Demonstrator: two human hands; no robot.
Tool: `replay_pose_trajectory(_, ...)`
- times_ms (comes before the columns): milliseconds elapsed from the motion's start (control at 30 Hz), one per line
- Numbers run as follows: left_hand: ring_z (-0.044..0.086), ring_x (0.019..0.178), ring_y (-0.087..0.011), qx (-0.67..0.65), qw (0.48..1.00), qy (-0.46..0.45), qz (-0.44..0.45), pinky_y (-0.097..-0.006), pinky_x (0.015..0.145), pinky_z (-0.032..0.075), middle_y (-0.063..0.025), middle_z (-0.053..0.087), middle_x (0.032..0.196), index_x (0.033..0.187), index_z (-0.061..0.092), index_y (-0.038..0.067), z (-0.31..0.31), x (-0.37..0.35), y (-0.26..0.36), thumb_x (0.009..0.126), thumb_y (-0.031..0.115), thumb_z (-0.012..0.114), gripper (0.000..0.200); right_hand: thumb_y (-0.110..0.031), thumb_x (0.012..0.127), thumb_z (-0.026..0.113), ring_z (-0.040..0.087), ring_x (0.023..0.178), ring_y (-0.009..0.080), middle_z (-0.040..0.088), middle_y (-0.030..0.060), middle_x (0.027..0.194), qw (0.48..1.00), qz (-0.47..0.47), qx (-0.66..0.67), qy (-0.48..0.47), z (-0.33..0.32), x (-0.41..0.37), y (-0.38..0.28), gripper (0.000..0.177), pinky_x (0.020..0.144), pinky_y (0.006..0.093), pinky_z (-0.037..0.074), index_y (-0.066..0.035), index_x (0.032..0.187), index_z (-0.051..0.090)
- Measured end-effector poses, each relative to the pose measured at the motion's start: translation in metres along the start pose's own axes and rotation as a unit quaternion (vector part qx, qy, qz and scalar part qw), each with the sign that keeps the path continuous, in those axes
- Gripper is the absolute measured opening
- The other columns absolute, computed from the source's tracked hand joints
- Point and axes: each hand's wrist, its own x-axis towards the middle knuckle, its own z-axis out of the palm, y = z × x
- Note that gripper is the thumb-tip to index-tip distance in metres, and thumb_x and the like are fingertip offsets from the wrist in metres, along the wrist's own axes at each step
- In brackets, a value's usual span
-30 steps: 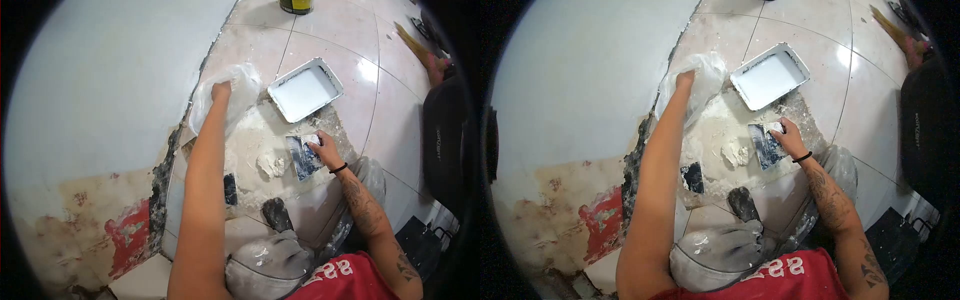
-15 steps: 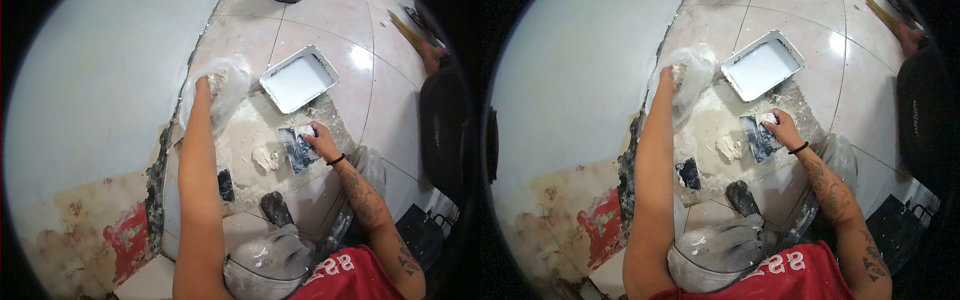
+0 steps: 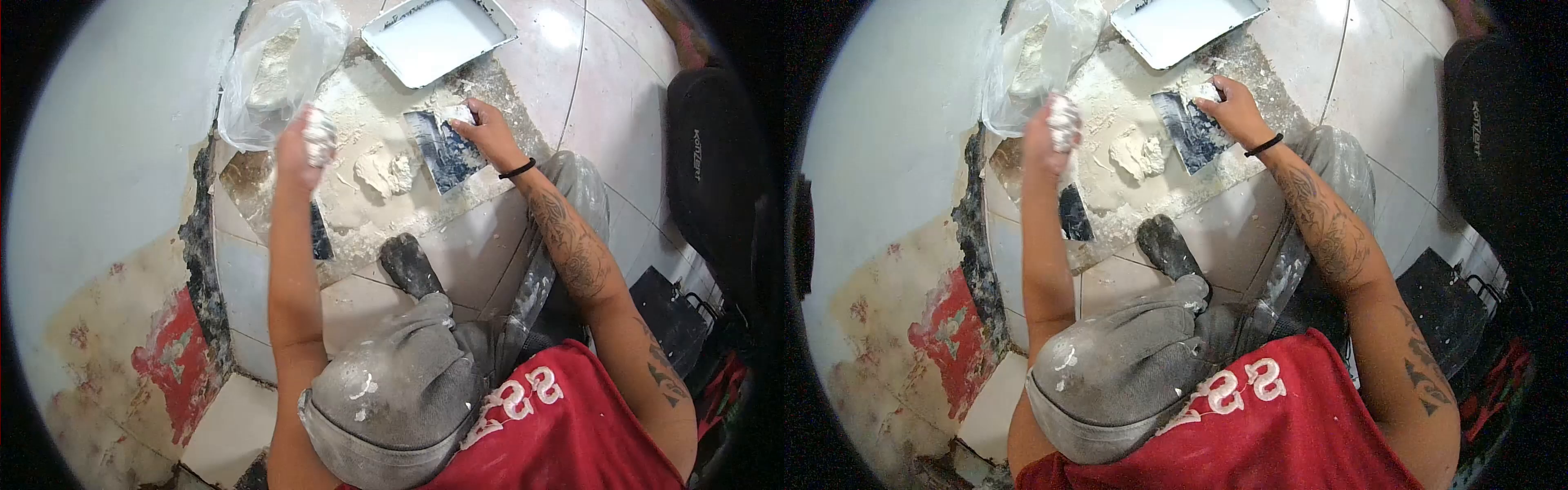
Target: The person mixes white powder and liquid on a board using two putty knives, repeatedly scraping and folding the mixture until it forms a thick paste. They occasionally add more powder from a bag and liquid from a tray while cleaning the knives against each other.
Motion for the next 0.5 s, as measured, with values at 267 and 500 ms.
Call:
replay_pose_trajectory(267, 0.065, 0.077, -0.0381, 0.606, 0.784, -0.041, 0.13, -0.0435, 0.073, 0.049, -0.0219, 0.065, 0.075, 0.097, 0.067, 0.002, 0.022, -0.024, -0.071, 0.093, 0.033, 0.057, 0.033, -0.02, 0.084, 0.072, 0.06, 0.082, 0.0186, 0.063, 0.0147, 0.097, 0.996, -0.005, -0.091, 0.022, -0.001, 0.001, 0.004, 0.053, 0.075, 0.0302, 0.049, 0.009, 0.125, 0.053)
replay_pose_trajectory(500, 0.063, 0.086, -0.0425, 0.643, 0.745, -0.007, 0.178, -0.0472, 0.079, 0.048, -0.025, 0.066, 0.086, 0.106, 0.066, 0.004, 0.028, -0.064, -0.048, 0.09, 0.02, 0.055, 0.025, -0.025, 0.081, 0.071, 0.062, 0.081, 0.0357, 0.063, 0.0239, 0.085, 0.988, 0.041, -0.145, -0.01, -0.004, -0.006, 0.008, 0.035, 0.075, 0.0441, 0.048, 0.006, 0.095, 0.061)
